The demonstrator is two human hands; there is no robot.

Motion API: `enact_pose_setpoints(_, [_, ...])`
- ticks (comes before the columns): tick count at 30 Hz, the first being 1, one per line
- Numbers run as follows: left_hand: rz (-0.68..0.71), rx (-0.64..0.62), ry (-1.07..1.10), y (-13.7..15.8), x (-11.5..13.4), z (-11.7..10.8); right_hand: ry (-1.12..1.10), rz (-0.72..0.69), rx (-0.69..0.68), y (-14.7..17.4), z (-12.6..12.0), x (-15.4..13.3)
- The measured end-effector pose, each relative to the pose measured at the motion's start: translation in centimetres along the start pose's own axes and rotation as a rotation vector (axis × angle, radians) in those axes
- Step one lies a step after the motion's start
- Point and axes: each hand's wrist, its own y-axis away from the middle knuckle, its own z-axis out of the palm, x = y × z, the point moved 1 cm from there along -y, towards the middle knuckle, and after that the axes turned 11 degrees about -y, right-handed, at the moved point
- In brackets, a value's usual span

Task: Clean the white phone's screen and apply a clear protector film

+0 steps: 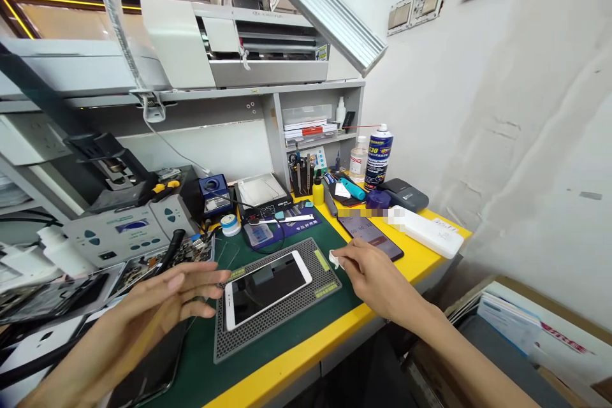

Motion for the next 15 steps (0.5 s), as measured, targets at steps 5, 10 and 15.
enact_pose_setpoints(5, [0.000, -0.071, -0.266, -2.4, 2.4, 0.9, -0.136, 0.036, -0.015, 0.7, -0.7, 0.0])
enact_pose_setpoints(10, [0.023, -0.083, -0.352, -4.6, 2.9, 1.8, -0.285, 0.069, -0.048, -0.2, -1.2, 0.0])
enact_pose_setpoints(15, [0.023, -0.114, -0.401, -5.7, 3.0, 2.6, -0.513, 0.169, -0.176, -3.1, -0.9, 1.0])
